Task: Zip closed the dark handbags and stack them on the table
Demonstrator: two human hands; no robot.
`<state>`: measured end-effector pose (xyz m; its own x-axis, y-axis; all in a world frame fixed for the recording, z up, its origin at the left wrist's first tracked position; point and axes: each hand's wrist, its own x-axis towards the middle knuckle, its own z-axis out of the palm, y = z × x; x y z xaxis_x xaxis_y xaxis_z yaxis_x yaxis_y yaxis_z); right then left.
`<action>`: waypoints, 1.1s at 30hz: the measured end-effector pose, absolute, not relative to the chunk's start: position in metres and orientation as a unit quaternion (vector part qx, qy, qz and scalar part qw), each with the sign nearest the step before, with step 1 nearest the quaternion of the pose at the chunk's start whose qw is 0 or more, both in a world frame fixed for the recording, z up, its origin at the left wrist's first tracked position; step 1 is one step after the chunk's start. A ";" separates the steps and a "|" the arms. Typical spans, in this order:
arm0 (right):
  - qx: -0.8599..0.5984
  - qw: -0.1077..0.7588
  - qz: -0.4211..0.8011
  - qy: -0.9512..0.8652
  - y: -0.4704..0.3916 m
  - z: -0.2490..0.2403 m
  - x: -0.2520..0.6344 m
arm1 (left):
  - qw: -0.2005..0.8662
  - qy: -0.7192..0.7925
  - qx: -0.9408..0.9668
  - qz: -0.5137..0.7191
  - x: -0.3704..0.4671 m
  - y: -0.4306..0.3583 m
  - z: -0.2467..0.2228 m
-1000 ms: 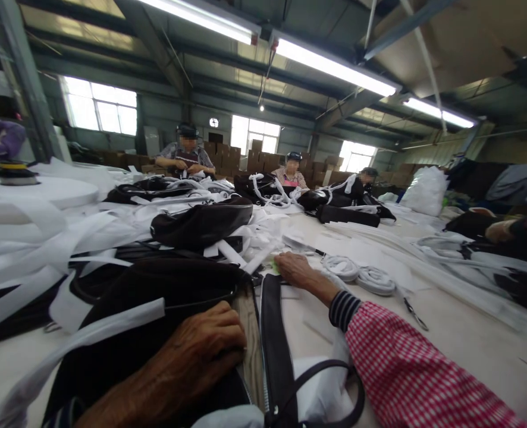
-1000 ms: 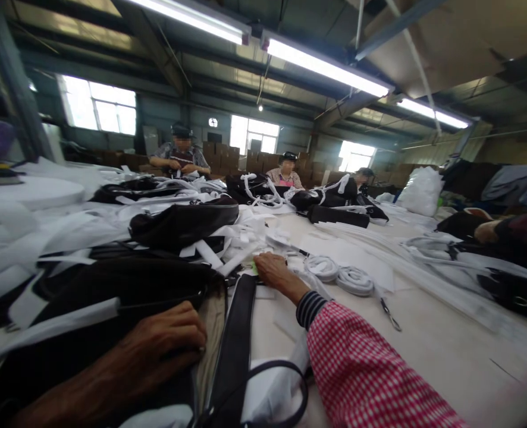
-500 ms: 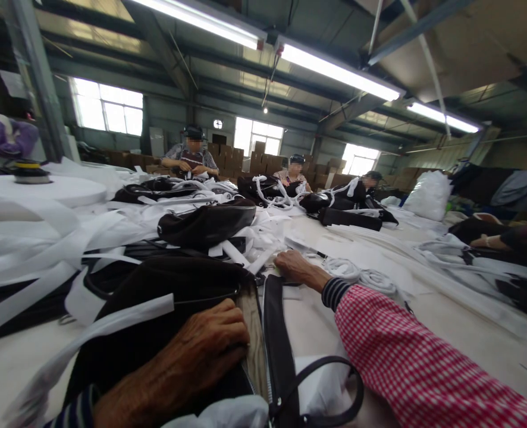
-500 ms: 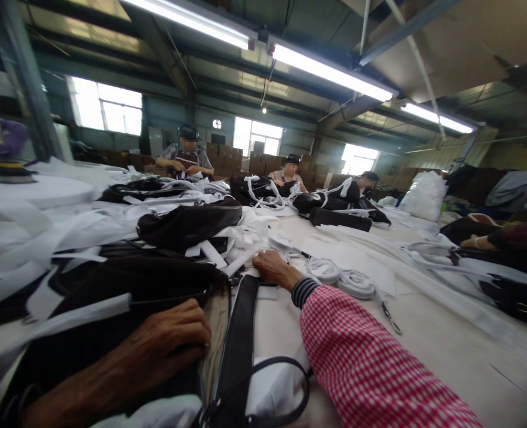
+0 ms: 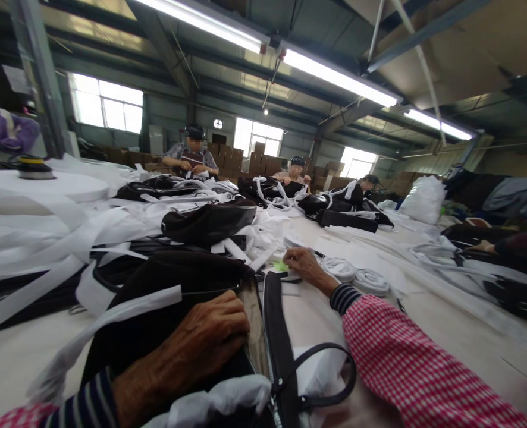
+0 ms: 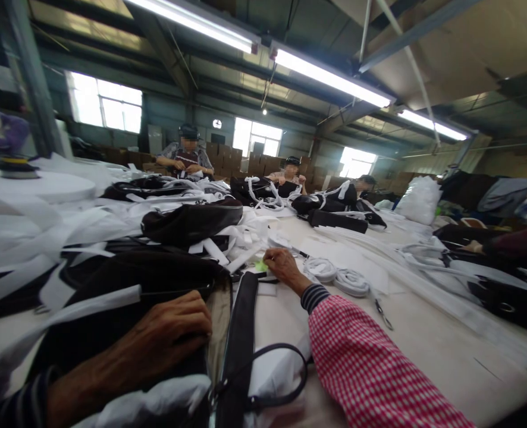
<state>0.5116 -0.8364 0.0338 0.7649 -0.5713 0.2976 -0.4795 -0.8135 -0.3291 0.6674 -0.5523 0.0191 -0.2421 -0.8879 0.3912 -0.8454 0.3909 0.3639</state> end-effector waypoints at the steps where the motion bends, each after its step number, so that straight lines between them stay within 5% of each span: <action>1: -0.921 0.152 -0.214 0.288 -0.835 0.034 0.509 | 0.270 -0.789 0.551 -0.037 0.668 -0.552 0.020; 10: -0.779 0.427 -0.338 0.312 -0.794 0.041 0.503 | 0.208 -0.791 0.574 -0.038 0.669 -0.543 0.027; 15: -0.700 0.622 -0.259 0.237 -0.739 0.049 0.507 | 0.136 -0.803 0.580 0.029 0.661 -0.538 0.041; 23: -0.702 0.654 -0.141 0.244 -0.715 0.039 0.526 | 0.127 -0.822 0.527 0.172 0.699 -0.503 0.016; 29: -0.714 0.664 -0.129 0.182 -0.718 0.032 0.544 | 0.085 -0.807 0.572 0.120 0.707 -0.501 0.004; 33: -0.774 0.588 -0.143 0.186 -0.712 0.029 0.559 | 0.111 -0.818 0.554 0.106 0.707 -0.515 0.011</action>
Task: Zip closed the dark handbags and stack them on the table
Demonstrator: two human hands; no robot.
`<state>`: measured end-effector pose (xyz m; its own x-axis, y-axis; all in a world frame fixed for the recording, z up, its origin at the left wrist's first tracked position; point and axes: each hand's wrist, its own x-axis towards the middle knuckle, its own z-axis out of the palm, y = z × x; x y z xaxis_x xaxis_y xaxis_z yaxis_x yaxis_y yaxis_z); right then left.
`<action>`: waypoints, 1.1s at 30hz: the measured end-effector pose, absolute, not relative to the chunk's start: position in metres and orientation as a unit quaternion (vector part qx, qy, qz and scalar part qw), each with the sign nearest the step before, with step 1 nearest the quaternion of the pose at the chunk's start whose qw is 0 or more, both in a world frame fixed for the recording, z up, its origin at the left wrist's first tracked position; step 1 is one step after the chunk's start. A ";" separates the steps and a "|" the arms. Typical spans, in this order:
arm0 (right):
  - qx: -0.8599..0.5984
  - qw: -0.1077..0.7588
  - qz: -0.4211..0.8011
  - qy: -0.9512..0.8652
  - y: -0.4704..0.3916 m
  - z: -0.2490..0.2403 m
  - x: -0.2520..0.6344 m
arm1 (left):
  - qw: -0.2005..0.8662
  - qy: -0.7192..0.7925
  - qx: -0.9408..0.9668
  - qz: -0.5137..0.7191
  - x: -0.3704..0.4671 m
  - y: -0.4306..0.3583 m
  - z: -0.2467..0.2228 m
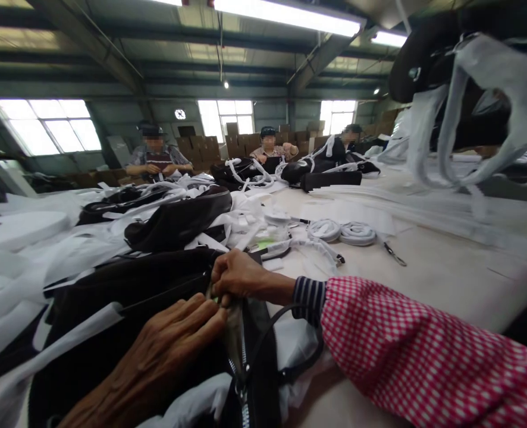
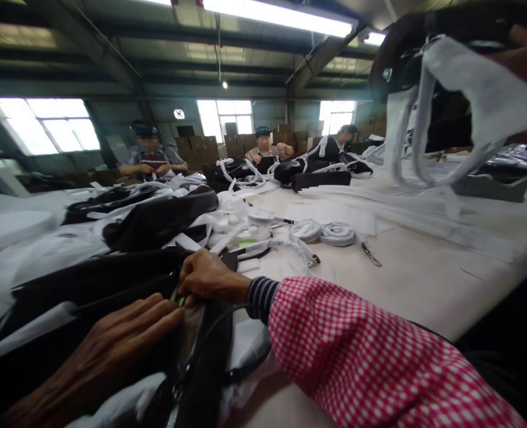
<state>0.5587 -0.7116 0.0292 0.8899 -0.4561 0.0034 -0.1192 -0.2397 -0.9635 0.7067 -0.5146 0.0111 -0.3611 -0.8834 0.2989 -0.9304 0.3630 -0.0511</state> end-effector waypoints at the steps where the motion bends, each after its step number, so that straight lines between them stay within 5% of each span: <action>1: -0.795 0.553 -0.150 0.200 -0.710 0.029 0.561 | 0.117 -0.821 0.550 0.102 0.706 -0.519 0.013; 14: -0.935 0.255 -0.103 0.225 -0.684 0.034 0.544 | 0.163 -0.835 0.493 0.180 0.678 -0.542 0.029; 26: -0.916 0.212 -0.120 0.319 -0.682 0.031 0.562 | 0.233 -0.810 0.464 0.272 0.707 -0.555 -0.014; 33: -0.945 0.310 -0.065 0.087 -0.704 0.024 0.541 | 0.232 -0.796 0.534 0.165 0.694 -0.550 0.000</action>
